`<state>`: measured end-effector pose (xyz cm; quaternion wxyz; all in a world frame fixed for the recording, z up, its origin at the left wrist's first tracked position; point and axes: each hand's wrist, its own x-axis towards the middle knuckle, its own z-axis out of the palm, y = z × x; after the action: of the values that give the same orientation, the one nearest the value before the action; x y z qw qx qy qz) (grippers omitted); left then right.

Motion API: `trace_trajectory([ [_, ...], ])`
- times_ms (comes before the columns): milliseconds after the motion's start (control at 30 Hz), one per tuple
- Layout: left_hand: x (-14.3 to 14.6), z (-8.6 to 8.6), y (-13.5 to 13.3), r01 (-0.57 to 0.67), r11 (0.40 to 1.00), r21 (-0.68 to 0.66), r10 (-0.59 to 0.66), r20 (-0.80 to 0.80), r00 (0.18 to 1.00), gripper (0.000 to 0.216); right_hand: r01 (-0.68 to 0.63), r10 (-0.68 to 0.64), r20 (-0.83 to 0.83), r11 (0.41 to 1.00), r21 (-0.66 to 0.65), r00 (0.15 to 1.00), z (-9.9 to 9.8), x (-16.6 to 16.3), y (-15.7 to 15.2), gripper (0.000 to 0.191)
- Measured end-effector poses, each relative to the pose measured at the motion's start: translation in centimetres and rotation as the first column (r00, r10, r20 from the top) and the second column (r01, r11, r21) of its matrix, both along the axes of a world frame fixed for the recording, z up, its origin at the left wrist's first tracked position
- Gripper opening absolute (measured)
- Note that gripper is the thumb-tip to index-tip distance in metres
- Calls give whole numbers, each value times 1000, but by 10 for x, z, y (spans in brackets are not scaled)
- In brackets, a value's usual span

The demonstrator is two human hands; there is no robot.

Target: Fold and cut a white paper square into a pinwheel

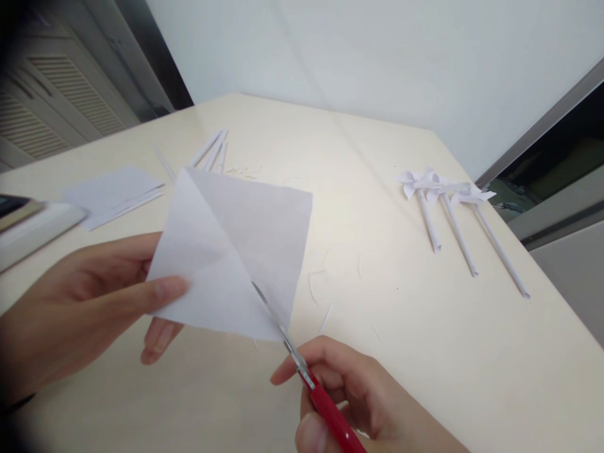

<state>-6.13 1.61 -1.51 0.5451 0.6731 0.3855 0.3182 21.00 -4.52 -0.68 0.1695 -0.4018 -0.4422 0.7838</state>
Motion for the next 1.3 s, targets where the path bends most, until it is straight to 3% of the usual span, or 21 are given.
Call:
trace_trajectory([
  [200, -1, -1, -2, 3, 1000, -3, -3, 1, 1000, 10, 8, -8, -5, 997, 72, 1000, -2, -1, 1, 52],
  [767, 5, 9, -1, 55, 996, -72, -62, -110, 992, 28, 37, -39, 30, 997, 61, 999, 5, -2, 2, 48],
  [1067, 15, 25, -1, 26, 991, -132, -47, -163, 986, 33, 21, -19, -25, 995, 95, 1000, -2, -2, 1, 48],
  [1300, 9, 15, -1, 28, 995, -93, -43, -154, 987, 30, 12, -13, 12, 998, 57, 1000, -3, -3, 1, 53],
])
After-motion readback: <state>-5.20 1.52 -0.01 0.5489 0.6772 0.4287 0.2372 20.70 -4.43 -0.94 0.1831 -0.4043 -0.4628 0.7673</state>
